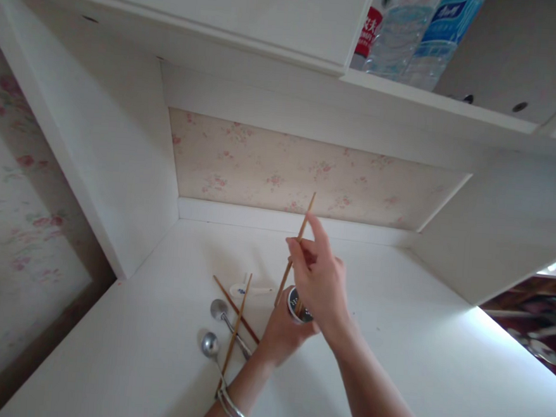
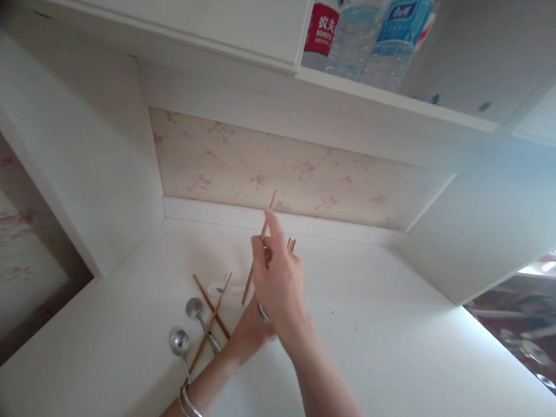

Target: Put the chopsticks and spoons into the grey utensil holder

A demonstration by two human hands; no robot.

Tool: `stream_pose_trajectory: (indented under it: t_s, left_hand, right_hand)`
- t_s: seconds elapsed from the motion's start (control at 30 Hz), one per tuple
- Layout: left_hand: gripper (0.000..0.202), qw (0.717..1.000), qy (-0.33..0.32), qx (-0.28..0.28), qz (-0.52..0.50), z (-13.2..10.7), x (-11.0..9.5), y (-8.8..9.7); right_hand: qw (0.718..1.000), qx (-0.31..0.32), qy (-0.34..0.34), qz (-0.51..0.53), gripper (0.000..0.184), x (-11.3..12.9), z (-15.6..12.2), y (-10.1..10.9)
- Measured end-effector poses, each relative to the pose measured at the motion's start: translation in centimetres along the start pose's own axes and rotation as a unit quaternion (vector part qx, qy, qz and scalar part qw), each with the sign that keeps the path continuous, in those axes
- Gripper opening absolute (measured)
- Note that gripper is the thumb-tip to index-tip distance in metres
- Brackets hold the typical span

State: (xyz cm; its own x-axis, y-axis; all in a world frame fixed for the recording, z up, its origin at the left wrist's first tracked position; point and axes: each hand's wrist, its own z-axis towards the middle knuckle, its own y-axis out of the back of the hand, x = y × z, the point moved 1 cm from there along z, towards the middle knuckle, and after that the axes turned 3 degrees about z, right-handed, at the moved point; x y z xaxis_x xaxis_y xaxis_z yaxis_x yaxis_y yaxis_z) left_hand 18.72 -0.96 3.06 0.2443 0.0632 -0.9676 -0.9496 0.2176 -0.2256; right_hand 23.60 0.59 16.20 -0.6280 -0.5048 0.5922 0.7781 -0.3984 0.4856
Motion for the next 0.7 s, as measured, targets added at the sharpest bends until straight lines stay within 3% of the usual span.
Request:
stream_pose_trajectory:
  t_s: [0.1, 0.23, 0.37, 0.7]
  left_hand:
    - [0.053, 1.0, -0.016, 0.01, -0.006, -0.1, 0.1, 0.0]
    - [0.057, 1.0, -0.005, -0.011, 0.025, -0.2, 0.4, 0.2]
    - [0.058, 1.0, -0.001, -0.008, 0.028, -0.2, 0.3, 0.1]
    - [0.056, 0.999, -0.03, -0.001, 0.024, 0.1, 0.3, -0.3]
  right_hand:
    - [0.992, -0.089, -0.067, 0.065, 0.054, -2.3, 0.8, 2.0]
    - [0.979, -0.124, -0.131, 0.089, 0.038, -6.2, 0.7, 3.1]
    - [0.976, -0.113, -0.169, 0.077, 0.033, -8.8, -1.0, 2.8]
    - [0.967, -0.037, -0.231, 0.098, 0.04, -12.1, -3.7, 0.8]
